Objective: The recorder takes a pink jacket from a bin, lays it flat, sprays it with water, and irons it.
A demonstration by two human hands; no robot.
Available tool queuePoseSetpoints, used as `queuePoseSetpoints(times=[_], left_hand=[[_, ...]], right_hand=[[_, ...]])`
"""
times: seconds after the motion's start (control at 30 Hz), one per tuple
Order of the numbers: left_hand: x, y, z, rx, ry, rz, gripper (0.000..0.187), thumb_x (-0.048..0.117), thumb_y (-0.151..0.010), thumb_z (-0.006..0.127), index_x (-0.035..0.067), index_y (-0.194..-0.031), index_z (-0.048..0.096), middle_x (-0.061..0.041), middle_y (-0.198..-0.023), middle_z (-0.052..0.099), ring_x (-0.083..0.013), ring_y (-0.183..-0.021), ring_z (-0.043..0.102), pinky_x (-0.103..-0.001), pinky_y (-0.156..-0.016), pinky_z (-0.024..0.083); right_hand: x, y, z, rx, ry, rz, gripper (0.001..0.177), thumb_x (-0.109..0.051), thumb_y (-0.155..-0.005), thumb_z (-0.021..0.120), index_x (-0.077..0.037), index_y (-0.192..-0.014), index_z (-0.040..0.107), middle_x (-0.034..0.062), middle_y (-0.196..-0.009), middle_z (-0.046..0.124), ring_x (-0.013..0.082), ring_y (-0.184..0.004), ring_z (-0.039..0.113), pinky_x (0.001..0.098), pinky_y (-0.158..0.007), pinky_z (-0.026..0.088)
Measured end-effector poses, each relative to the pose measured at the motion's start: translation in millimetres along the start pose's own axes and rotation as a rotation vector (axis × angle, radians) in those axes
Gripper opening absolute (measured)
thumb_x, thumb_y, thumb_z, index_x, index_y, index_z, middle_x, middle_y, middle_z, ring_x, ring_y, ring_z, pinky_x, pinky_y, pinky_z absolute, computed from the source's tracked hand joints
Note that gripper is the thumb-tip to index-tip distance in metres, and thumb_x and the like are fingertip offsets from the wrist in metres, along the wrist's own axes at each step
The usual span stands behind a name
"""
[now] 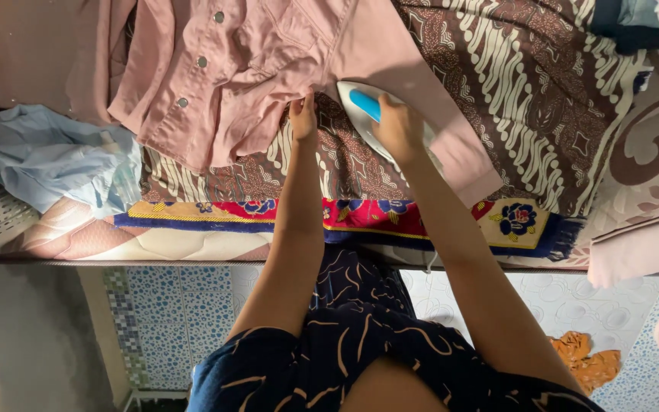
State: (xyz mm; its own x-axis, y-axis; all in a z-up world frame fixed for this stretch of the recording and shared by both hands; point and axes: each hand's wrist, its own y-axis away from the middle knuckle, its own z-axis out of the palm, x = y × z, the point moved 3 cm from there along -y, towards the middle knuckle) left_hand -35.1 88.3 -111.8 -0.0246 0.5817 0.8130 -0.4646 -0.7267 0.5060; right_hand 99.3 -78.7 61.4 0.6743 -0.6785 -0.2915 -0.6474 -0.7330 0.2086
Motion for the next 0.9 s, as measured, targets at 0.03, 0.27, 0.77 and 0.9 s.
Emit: queuePoseSetpoints(times=[0.03, 0.27, 0.77, 0.9], left_hand=[[1, 1, -1, 0.003, 0.009, 0.030, 0.049, 0.037, -0.100, 0.069, 0.000, -0.131, 0.063, -0.008, -0.120, 0.062, -0.0166, -0.103, 0.054, -0.034, -0.093, 0.043], [6, -7, -8, 0.093, 0.084, -0.021, 0.046, 0.035, -0.096, 0.071, 0.007, -0.130, 0.057, -0.006, -0.122, 0.060, -0.0197, -0.103, 0.055, -0.038, -0.089, 0.048], [20, -3, -8, 0.097, 0.004, -0.111, 0.040, 0.038, -0.101, 0.065, 0.006, -0.127, 0.066, -0.008, -0.110, 0.059, -0.0198, -0.086, 0.057, -0.029, -0.063, 0.049], [29, -3, -3, 0.153, -0.092, -0.230, 0.044, 0.041, -0.096, 0.060, 0.012, -0.129, 0.060, -0.008, -0.124, 0.061, -0.0214, -0.098, 0.064, -0.030, -0.061, 0.047]], right_hand=[[-8, -6, 6, 0.018, 0.033, -0.009, 0.029, -0.017, -0.084, 0.075, -0.009, -0.110, 0.066, 0.0161, -0.073, 0.072, 0.0361, -0.071, 0.074, 0.0480, -0.066, 0.059], [-14, -3, 10, 0.008, 0.003, 0.084, 0.050, -0.012, -0.080, 0.074, -0.002, -0.127, 0.061, 0.0238, -0.078, 0.072, 0.0409, -0.071, 0.074, 0.0492, -0.061, 0.060], [14, 44, -15, -0.023, -0.042, 0.029, 0.044, -0.016, -0.082, 0.075, -0.007, -0.123, 0.060, 0.0183, -0.088, 0.074, 0.0418, -0.083, 0.073, 0.0525, -0.076, 0.057], [28, 46, -11, 0.021, -0.147, 0.337, 0.038, -0.021, -0.085, 0.077, -0.008, -0.117, 0.061, 0.0201, -0.090, 0.073, 0.0420, -0.085, 0.072, 0.0523, -0.077, 0.057]])
